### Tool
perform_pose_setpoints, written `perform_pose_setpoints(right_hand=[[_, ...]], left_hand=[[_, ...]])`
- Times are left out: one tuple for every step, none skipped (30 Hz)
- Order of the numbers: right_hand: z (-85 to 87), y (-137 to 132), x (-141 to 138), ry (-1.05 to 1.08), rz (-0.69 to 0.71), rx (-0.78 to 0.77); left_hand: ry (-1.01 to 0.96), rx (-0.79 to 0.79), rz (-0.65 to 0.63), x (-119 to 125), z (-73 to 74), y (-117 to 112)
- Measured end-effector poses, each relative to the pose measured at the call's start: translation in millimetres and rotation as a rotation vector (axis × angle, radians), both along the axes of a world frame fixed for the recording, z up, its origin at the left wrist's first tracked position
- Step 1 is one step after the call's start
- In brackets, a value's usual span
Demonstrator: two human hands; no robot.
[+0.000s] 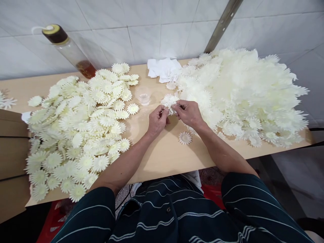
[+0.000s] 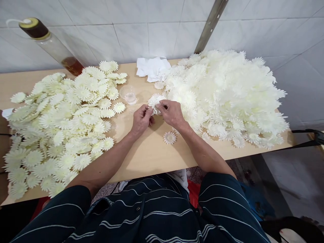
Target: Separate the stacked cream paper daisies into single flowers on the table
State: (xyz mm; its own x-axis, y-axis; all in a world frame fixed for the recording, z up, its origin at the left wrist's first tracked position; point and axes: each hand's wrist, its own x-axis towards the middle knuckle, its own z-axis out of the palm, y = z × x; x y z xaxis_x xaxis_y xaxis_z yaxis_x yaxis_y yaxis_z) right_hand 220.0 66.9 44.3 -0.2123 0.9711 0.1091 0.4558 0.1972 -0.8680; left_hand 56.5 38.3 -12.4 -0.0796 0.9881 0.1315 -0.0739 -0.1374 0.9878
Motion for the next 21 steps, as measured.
perform_pose_setpoints(right_hand=[[0.4,0.2,0.3,-0.004,0.009,-0.008],[0.8,0.4,0.6,-0.010,0.018,-0.017],[1.2,0.7,0.9,-0.016,0.022,-0.024],[1.3,1.1,1.2,-0.016,0.021,-0.033],[1.2,1.7,1.4,-0.005,0.011,-0.043],[0.9,2.3,1.5,0.015,-0.006,-0.058],[0.5,3.0,1.6,0.041,-0.026,-0.080],[0.1,3.7,1.7,0.070,-0.047,-0.104],[-0.2,4.4,2.0,0.092,-0.059,-0.129],[-0.2,4.9,2.4,0.105,-0.061,-0.148],[0.2,5.2,3.0,0.108,-0.056,-0.159],[0.8,5.4,3.8,0.103,-0.045,-0.162],[1.6,5.3,4.7,0.091,-0.033,-0.156],[2.6,5.1,5.6,0.076,-0.023,-0.146],[3.7,4.8,6.4,0.058,-0.014,-0.132],[4.7,4.4,6.9,0.040,-0.006,-0.117],[5.5,4.0,7.2,0.022,0.003,-0.103],[6.2,3.6,7.2,0.002,0.013,-0.092],[6.7,3.3,6.9,-0.015,0.021,-0.085],[7.0,3.0,6.5,-0.029,0.028,-0.082],[7.0,2.9,6.0,-0.037,0.029,-0.084]], left_hand=[[0.003,0.000,0.007,0.1,-0.1,-0.1],[0.007,-0.002,0.017,0.2,-0.2,-0.4],[0.012,-0.004,0.023,0.3,-0.2,-0.7],[0.017,-0.006,0.026,0.4,-0.1,-1.1],[0.019,-0.005,0.027,0.5,0.1,-1.5],[0.019,-0.001,0.025,0.5,0.5,-1.8],[0.015,0.003,0.024,0.6,1.1,-2.1],[0.008,0.005,0.027,0.7,1.8,-2.3],[0.000,0.005,0.035,0.7,2.6,-2.3],[-0.005,0.003,0.046,0.8,3.5,-2.3],[-0.008,0.001,0.054,0.9,4.5,-2.2],[-0.010,-0.003,0.057,0.8,5.4,-2.1],[-0.013,-0.007,0.055,0.7,6.4,-2.0],[-0.018,-0.012,0.048,0.6,7.2,-2.0],[-0.024,-0.018,0.037,0.3,7.9,-2.1],[-0.032,-0.024,0.028,0.0,8.5,-2.3],[-0.037,-0.029,0.022,-0.3,8.8,-2.5],[-0.039,-0.031,0.020,-0.6,8.9,-2.7],[-0.038,-0.031,0.022,-0.8,8.6,-2.8],[-0.035,-0.031,0.025,-0.9,8.2,-2.8],[-0.031,-0.031,0.032,-0.9,7.5,-2.6]])
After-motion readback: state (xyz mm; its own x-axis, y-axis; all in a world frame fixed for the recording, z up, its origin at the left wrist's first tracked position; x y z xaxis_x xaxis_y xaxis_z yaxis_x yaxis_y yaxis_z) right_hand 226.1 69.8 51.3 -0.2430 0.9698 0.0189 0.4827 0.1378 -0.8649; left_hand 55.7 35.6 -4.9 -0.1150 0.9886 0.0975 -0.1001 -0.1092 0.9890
